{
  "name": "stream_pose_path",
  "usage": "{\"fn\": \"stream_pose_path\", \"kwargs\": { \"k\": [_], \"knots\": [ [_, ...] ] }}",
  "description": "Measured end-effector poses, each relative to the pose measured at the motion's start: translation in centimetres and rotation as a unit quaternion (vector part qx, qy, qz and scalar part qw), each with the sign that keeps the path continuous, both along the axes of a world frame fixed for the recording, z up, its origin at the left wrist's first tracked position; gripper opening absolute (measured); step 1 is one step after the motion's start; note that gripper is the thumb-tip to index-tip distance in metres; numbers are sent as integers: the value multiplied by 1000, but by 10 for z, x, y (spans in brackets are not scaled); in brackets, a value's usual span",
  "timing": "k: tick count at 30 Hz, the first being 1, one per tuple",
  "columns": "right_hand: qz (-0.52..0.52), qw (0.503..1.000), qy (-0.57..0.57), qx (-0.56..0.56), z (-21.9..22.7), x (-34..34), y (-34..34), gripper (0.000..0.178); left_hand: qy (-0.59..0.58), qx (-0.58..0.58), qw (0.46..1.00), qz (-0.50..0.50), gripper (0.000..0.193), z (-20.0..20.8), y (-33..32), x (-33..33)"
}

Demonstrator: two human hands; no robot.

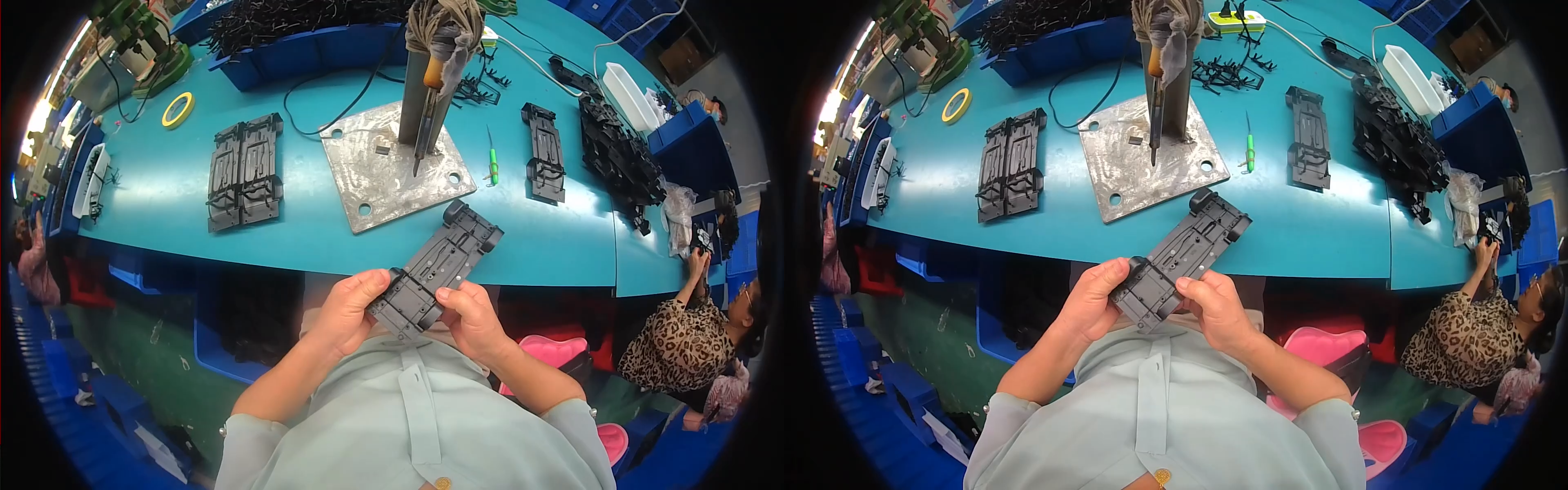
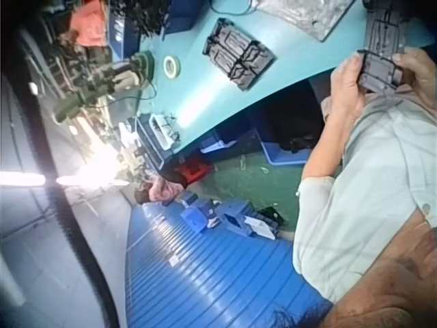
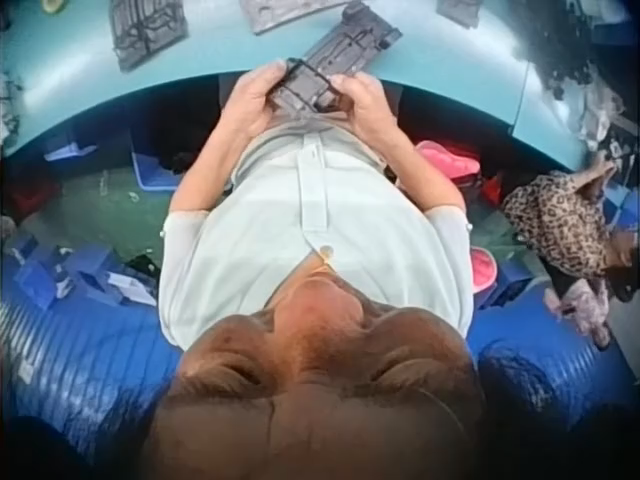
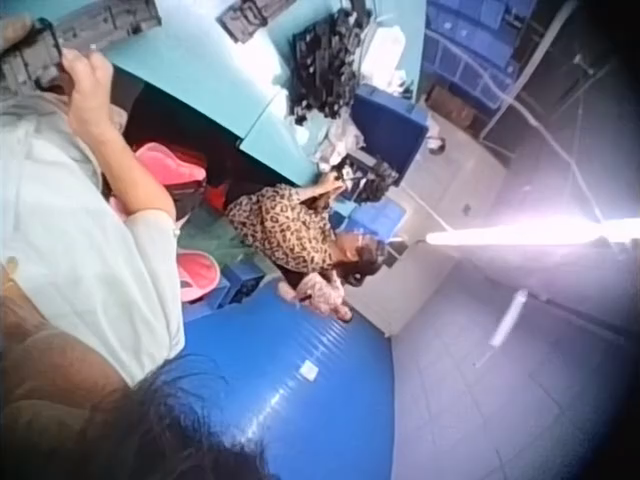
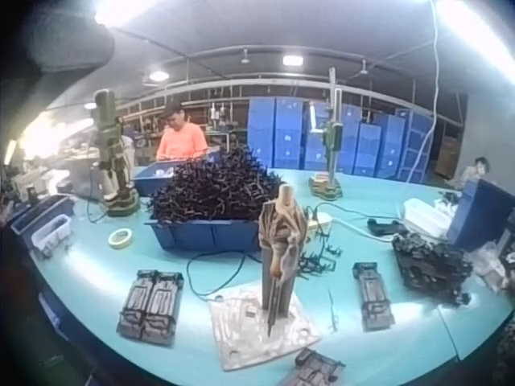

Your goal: Assembling plastic toy car chassis components at a factory workbench using an electric screwdriver.

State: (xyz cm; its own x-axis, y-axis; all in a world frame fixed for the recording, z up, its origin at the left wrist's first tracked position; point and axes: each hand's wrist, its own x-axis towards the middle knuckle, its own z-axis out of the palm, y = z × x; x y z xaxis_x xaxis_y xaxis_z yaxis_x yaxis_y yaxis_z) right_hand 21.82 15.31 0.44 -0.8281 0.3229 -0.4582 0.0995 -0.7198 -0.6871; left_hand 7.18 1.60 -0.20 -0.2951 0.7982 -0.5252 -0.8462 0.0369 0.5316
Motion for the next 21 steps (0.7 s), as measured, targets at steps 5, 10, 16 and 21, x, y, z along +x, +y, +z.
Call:
{"fn": "stream_pose_path", "kwargs": {
  "k": [5, 10, 16, 21],
  "knots": [
    [-10, 1000, 3, 1, -2, 4, -4, 30, 34, -7, 999, 26, 29, 1, 3, 9],
    [-32, 999, 21, 33, -2, 10, -8, 30, 125, -7, 991, 40, 26, -5, 5, 19],
    [-37, 996, 47, 60, 6, 13, -4, 31, 222, 5, 974, 56, 22, -3, 10, 26],
    [-44, 991, 71, 105, 7, 16, -6, 29, 188, -21, 981, 35, 22, 3, 14, 25]
  ]
}}
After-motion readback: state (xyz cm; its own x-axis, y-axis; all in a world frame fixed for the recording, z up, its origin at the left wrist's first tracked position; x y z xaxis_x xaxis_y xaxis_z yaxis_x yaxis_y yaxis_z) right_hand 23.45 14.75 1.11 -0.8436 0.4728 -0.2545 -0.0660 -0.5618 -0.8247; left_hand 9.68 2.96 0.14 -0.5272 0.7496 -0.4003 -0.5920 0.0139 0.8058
